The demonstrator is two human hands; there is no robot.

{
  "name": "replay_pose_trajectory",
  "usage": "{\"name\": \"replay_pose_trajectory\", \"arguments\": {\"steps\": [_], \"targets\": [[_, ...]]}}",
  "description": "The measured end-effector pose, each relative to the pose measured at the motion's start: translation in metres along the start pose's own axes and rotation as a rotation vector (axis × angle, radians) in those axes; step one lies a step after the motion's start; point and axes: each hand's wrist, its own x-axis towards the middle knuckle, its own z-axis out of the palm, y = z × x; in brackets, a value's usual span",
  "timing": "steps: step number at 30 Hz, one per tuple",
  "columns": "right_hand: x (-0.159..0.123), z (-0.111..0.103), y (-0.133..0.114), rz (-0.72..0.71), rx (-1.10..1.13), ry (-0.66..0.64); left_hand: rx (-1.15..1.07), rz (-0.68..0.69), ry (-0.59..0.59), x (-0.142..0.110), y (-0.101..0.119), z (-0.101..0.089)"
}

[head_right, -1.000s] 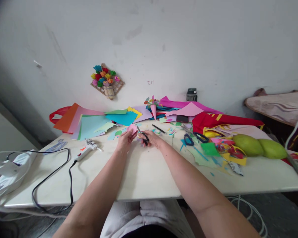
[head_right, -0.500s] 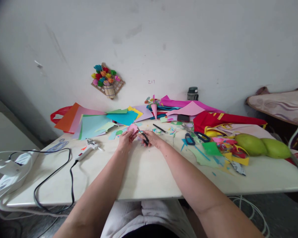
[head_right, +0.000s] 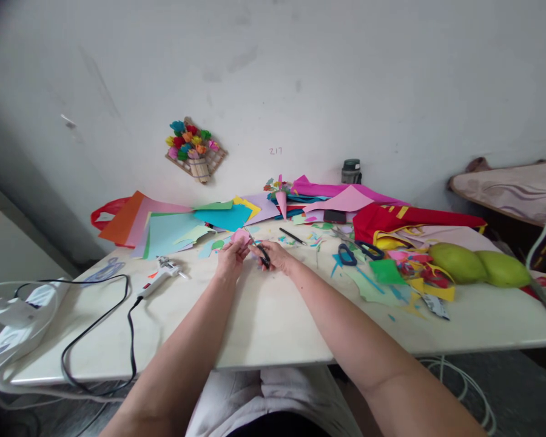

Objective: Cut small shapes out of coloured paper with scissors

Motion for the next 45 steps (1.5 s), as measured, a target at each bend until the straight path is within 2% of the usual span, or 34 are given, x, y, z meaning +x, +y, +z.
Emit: {"name": "replay_pose_trajectory", "arguments": {"steps": [25,36,45], "targets": [[0.006,0.005,0.007,-0.025,0.020,0.051,0.017,0.001,-0.004,0.005,-0.002,-0.003],[0.001,0.010,-0.003,0.009,0.043,0.072,-0.019,0.001,0.002,0.007,-0.002,-0.006],[0.005,0.008,0.005,0.007,0.025,0.034,-0.016,0.014,-0.013,0.009,0.001,-0.008]]}}
